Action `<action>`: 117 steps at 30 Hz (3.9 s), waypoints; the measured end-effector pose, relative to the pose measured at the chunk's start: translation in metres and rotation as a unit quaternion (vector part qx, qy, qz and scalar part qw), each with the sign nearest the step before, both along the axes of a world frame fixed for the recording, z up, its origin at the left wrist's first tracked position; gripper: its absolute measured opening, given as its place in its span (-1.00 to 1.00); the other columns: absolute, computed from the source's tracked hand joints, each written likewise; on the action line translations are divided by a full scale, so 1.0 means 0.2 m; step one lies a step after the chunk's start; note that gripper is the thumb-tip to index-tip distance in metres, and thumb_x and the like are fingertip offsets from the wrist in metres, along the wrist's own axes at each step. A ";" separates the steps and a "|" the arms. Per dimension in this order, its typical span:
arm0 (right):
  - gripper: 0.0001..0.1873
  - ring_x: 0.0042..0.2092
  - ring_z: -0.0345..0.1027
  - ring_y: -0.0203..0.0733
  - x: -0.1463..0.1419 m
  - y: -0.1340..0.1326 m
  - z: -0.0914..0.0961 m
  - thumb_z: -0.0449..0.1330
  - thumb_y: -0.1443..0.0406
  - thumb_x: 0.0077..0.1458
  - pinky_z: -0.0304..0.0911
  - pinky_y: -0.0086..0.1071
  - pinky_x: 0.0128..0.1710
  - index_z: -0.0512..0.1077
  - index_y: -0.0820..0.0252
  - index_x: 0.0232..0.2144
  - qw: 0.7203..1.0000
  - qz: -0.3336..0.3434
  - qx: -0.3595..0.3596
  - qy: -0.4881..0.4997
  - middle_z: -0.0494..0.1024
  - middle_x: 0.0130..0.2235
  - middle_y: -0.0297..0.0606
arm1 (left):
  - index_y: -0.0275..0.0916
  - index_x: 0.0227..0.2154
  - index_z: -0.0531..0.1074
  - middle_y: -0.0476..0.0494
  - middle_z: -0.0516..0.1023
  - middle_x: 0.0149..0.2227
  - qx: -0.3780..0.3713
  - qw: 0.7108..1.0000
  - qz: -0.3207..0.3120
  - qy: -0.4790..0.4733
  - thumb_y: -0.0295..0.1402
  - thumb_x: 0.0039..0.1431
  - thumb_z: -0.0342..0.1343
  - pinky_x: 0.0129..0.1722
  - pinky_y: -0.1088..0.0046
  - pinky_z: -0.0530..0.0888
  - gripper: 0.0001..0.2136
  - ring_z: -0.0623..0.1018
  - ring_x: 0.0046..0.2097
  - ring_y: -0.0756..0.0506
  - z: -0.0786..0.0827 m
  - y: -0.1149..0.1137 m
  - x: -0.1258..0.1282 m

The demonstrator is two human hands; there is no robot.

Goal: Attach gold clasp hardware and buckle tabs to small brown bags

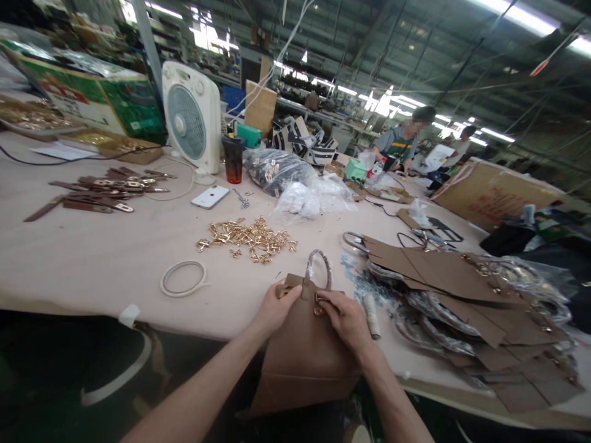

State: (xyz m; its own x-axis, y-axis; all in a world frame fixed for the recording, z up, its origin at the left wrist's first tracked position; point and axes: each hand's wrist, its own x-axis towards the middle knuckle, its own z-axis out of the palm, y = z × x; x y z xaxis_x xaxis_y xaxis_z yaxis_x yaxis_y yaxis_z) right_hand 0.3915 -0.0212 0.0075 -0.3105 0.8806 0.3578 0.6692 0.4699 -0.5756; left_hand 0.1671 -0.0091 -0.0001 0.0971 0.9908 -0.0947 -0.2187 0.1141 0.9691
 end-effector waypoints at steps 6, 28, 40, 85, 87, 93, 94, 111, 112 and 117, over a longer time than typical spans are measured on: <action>-0.76 0.00 0.59 -0.07 0.01 -0.01 -0.01 0.21 0.29 0.32 0.50 -0.20 0.05 0.61 -0.01 -0.03 0.999 -0.028 0.023 0.031 0.69 -0.04 -0.22 | -0.27 -0.23 0.57 -0.14 0.68 -0.28 -0.023 0.999 -0.003 -0.037 -0.09 0.09 0.31 -0.24 0.39 0.54 -0.66 0.61 -0.27 -0.14 0.00 0.02 0.00; -0.76 -0.03 0.53 -0.01 -0.04 -0.01 -0.05 0.14 0.19 0.35 0.43 -0.17 0.02 0.52 0.11 -0.04 0.983 -0.138 -0.027 0.121 0.63 -0.06 -0.12 | -0.24 0.00 0.53 -0.22 0.65 -0.03 0.107 0.974 0.068 0.186 -0.39 0.19 0.15 0.07 0.17 0.50 -0.69 0.59 0.02 -0.24 -0.02 0.07 -0.03; -0.73 -0.04 0.52 -0.03 -0.08 -0.01 -0.07 0.21 0.11 0.31 0.44 -0.17 0.05 0.51 0.09 -0.04 0.955 -0.115 -0.101 0.255 0.63 -0.07 -0.17 | -0.15 -0.01 0.59 -0.15 0.70 -0.09 0.365 0.865 -0.089 0.333 -0.25 0.49 -0.04 0.01 0.25 0.48 -0.71 0.57 -0.08 -0.17 0.01 0.11 0.11; -0.77 -0.01 0.53 -0.06 0.00 0.05 -0.05 0.19 0.24 0.33 0.39 -0.19 0.07 0.61 0.07 -0.05 0.992 -0.053 -0.075 0.083 0.66 -0.05 -0.17 | 0.05 -0.09 0.61 0.01 0.69 -0.05 0.364 0.805 -0.131 0.451 -0.33 0.37 0.18 0.36 -0.23 -0.12 -0.84 0.43 0.15 -0.22 -0.02 -0.09 0.03; -0.78 -0.02 0.53 -0.08 0.00 0.06 -0.04 0.20 0.26 0.32 0.39 -0.20 0.06 0.61 0.06 -0.05 0.995 -0.040 -0.074 0.058 0.67 -0.07 -0.19 | 0.04 -0.13 0.62 0.03 0.70 -0.08 0.356 0.815 -0.126 0.440 -0.31 0.39 0.16 0.37 -0.21 -0.13 -0.85 0.43 0.14 -0.21 -0.03 -0.09 0.02; -0.79 -0.05 0.54 -0.09 -0.04 0.06 -0.03 0.21 0.29 0.32 0.41 -0.23 0.03 0.60 0.05 -0.06 0.998 -0.036 -0.046 0.002 0.67 -0.09 -0.21 | 0.00 -0.17 0.61 0.01 0.70 -0.12 0.351 0.823 -0.133 0.427 -0.35 0.37 0.16 0.39 -0.18 -0.12 -0.87 0.46 0.11 -0.19 -0.01 -0.11 0.01; -0.79 -0.05 0.54 -0.09 -0.04 0.06 -0.03 0.21 0.30 0.33 0.41 -0.23 0.03 0.60 0.05 -0.05 0.998 -0.039 -0.038 -0.013 0.66 -0.10 -0.20 | -0.01 -0.17 0.60 0.00 0.69 -0.13 0.350 0.822 -0.133 0.428 -0.36 0.35 0.16 0.39 -0.17 -0.11 -0.87 0.46 0.10 -0.18 0.00 -0.11 0.01; -0.66 -0.09 0.54 -0.10 -0.07 0.01 -0.04 0.08 0.35 0.38 0.47 -0.26 -0.05 0.50 0.07 0.11 0.988 -0.049 0.008 -0.145 0.60 -0.07 -0.15 | -0.21 -0.20 0.43 -0.28 0.47 0.07 0.246 0.844 0.076 0.470 -0.48 0.39 0.02 0.20 0.03 0.40 -0.90 0.41 0.18 -0.27 0.03 -0.07 0.00; -0.66 -0.09 0.54 -0.10 -0.07 0.01 -0.04 0.09 0.35 0.38 0.47 -0.26 -0.05 0.50 0.07 0.11 0.989 -0.044 0.012 -0.142 0.61 -0.06 -0.14 | -0.20 -0.20 0.42 -0.27 0.51 0.04 0.236 0.860 0.080 0.446 -0.46 0.41 -0.01 0.21 0.05 0.40 -0.89 0.43 0.18 -0.25 0.03 -0.06 0.00; -0.69 -0.04 0.54 -0.09 -0.05 0.03 -0.04 0.10 0.30 0.40 0.49 -0.27 -0.04 0.53 0.08 0.09 0.993 -0.012 0.034 -0.111 0.61 -0.02 -0.13 | -0.20 -0.06 0.44 -0.24 0.63 -0.05 0.075 0.935 0.139 0.317 -0.30 0.33 0.17 0.08 0.20 0.48 -0.82 0.60 0.02 -0.21 0.07 0.03 -0.03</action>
